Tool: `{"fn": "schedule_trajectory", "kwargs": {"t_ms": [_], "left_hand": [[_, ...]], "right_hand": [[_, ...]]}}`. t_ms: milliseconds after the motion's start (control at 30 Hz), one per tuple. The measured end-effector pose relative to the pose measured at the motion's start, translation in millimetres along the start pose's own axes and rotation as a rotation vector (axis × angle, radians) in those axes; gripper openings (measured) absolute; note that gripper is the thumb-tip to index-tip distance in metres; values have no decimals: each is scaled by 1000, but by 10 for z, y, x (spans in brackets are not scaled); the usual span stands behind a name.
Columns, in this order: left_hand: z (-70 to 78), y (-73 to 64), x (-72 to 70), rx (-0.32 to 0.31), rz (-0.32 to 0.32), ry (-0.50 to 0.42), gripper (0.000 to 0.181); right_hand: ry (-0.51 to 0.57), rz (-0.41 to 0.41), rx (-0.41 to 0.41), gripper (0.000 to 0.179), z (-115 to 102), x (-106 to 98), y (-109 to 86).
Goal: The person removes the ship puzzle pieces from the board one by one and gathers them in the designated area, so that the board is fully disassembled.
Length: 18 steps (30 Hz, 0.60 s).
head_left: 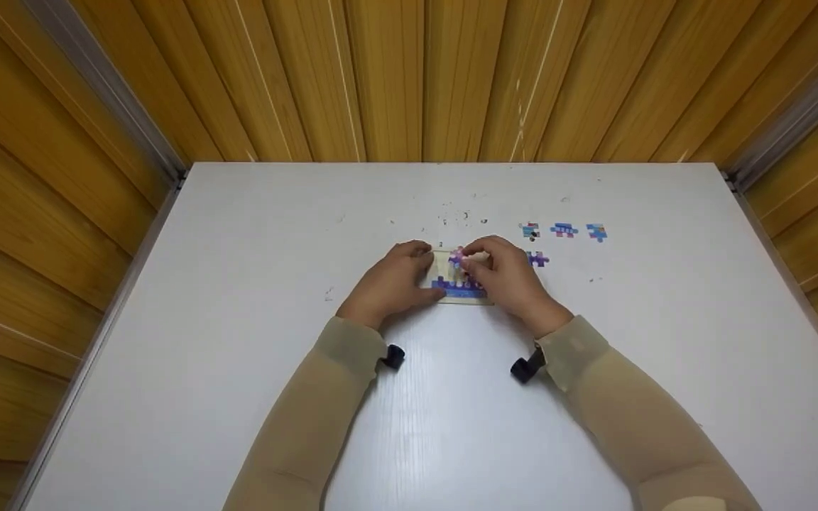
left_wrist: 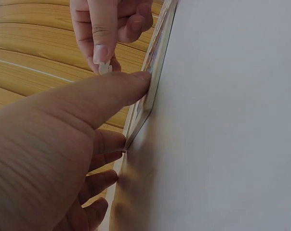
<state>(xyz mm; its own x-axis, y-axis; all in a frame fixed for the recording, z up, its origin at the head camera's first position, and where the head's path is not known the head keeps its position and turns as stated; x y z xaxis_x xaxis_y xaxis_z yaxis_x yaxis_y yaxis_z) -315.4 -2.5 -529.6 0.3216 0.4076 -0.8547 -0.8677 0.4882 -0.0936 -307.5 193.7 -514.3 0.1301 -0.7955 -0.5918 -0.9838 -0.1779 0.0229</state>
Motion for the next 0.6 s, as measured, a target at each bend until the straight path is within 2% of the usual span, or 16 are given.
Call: {"fn": "schedule_trajectory", "kwargs": {"t_ms": [300, 600], "left_hand": [[-3, -8, -11, -3, 4, 12, 84], [5, 6, 10, -19, -7, -2, 85]], "right_hand": [[53, 68, -35, 21, -29, -90, 11], [58, 82, 5, 24, -5, -205, 18]]}}
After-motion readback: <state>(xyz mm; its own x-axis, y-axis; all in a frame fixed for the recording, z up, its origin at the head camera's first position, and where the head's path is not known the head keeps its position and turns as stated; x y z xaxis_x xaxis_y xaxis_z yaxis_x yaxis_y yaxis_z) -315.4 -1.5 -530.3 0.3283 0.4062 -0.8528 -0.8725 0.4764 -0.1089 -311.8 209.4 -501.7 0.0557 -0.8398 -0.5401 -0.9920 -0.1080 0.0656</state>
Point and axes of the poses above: each hand's wrist, its own y-axis towards the middle knuckle, its own x-axis out of the palm, z = x × y, the point moved 7 cm from there along y, towards the middle knuckle, and after that the axes turned 1 degree about x, right-handed, at the moved point
